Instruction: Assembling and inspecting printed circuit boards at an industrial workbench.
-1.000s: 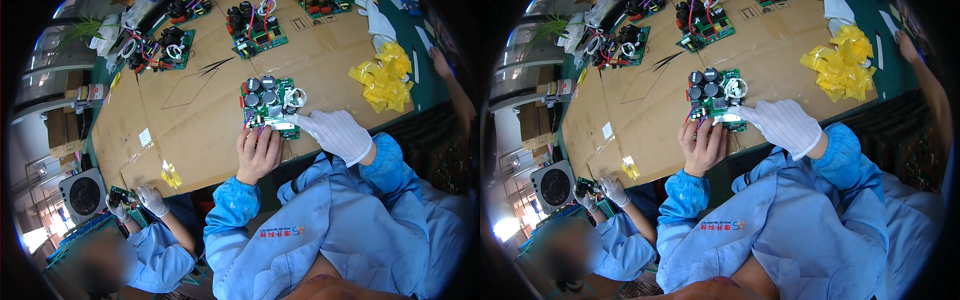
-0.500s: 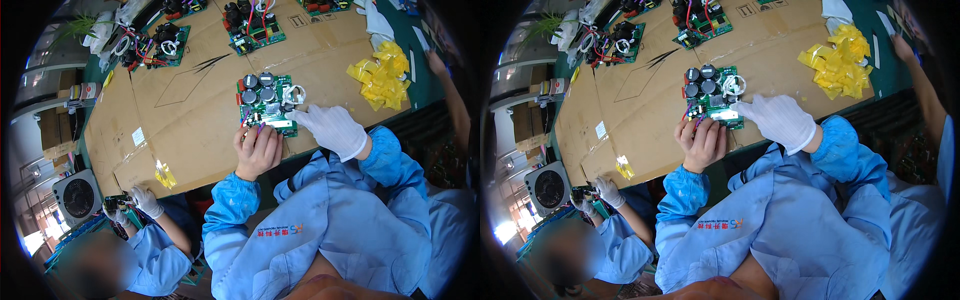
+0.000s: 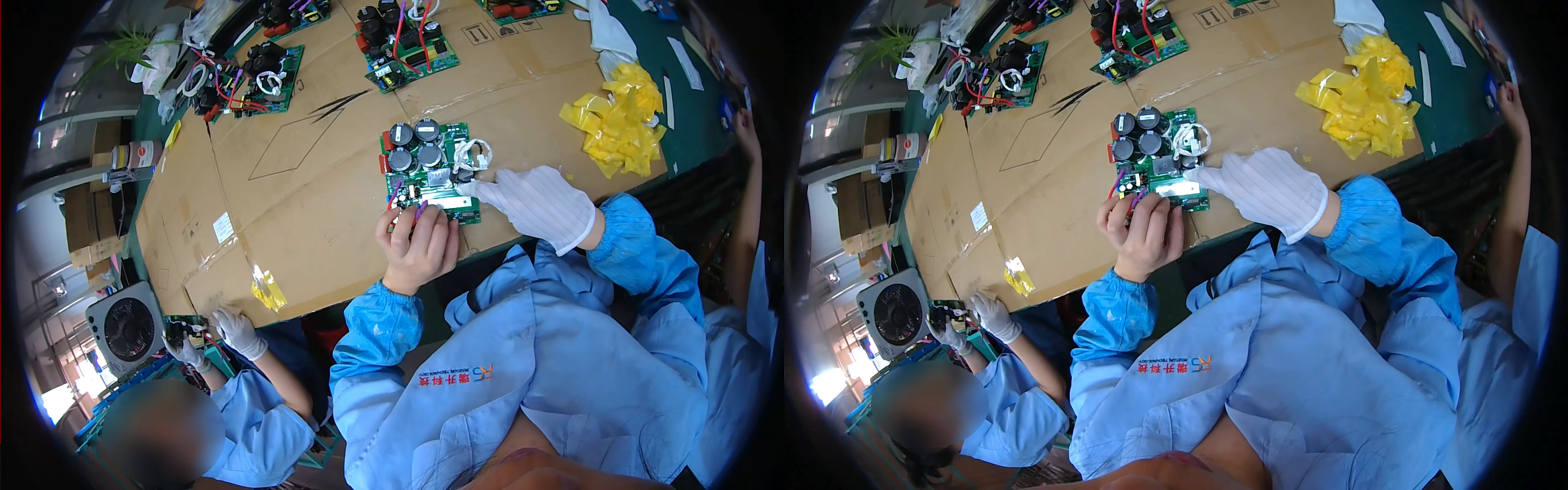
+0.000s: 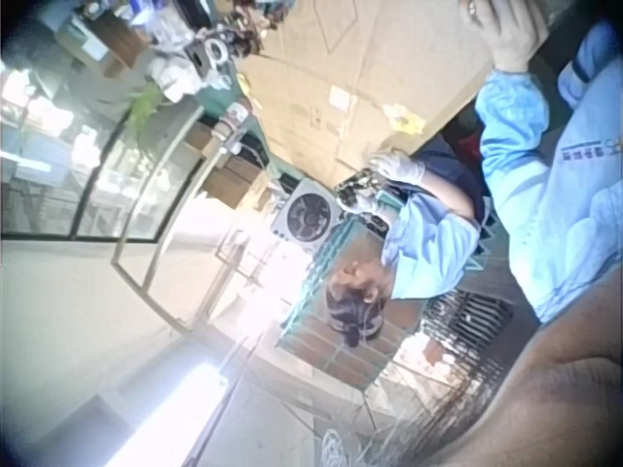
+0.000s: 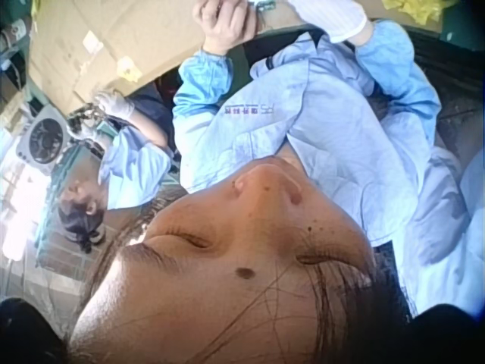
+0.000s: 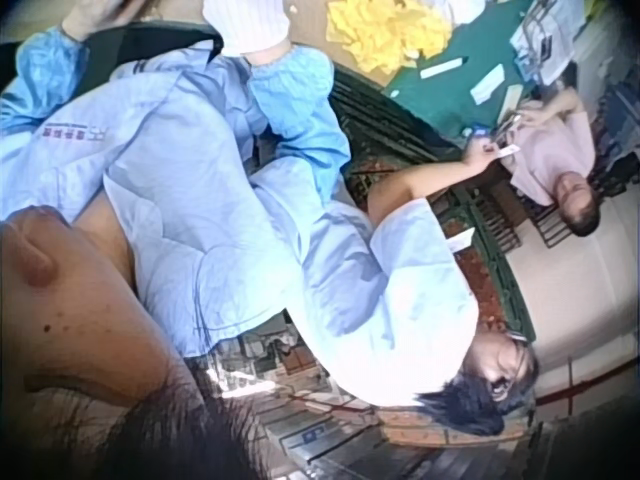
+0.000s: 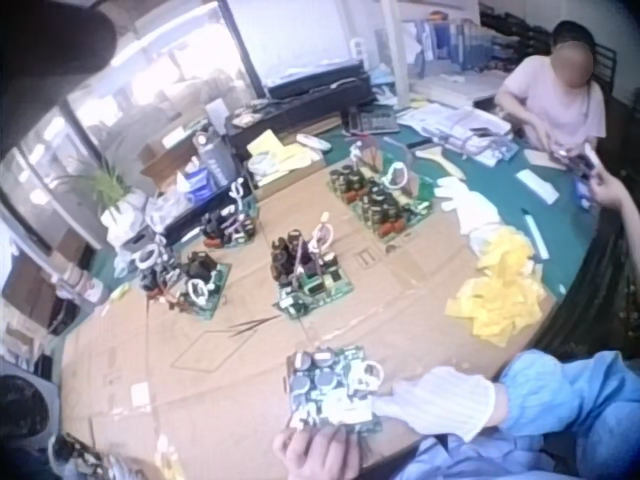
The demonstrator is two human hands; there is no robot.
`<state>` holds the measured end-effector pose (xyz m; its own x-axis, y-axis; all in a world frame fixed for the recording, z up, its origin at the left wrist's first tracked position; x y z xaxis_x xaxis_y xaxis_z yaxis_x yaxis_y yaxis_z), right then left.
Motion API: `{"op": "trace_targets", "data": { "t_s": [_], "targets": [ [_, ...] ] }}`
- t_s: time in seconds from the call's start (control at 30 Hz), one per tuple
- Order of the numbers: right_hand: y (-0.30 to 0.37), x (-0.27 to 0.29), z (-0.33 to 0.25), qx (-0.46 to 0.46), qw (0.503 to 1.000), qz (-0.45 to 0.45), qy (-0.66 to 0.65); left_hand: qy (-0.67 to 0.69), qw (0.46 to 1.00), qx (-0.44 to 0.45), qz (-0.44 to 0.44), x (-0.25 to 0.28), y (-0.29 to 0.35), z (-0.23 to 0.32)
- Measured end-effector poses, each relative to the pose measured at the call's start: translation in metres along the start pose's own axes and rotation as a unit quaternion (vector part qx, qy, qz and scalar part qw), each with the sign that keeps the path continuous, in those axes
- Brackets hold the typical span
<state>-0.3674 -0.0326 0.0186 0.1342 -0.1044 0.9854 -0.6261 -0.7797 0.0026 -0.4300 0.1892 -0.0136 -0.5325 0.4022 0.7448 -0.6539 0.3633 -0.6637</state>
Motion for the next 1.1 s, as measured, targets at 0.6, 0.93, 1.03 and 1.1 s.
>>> {"op": "trace_targets", "data": {
  "t_s": [0.6,0.93,1.03,1.1],
  "targets": [
    [0.079,0.058,0.055,-0.381,0.842,0.362,-0.126,-0.002,0.999,-0.001,-0.036,0.006,-0.005,0.005],
    [0.020,0.011,-0.004,-0.202,0.944,0.061,-0.254,-0.023,0.999,-0.001,-0.031,0.003,-0.004,0.002],
    [0.009,0.005,-0.005,-0.143,0.971,0.049,-0.185,-0.027,0.999,0.007,-0.026,0.002,-0.002,0.002],
    [0.006,0.004,-0.004,-0.133,0.977,0.042,-0.161,-0.023,1.000,0.007,-0.020,0.001,-0.002,0.003]
  ]
}}
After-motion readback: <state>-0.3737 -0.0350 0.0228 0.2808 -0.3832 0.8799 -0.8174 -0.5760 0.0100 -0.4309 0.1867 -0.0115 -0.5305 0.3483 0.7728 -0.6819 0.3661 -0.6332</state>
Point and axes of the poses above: each hand's wrist, its own y-axis away from the middle knuckle, its own x-axis out of the back of the hand, z = x × y, the point moved 1 cm from there along -y, towards the middle knuckle, and after that the axes turned 2 degrees about y, right-handed, at the moved point
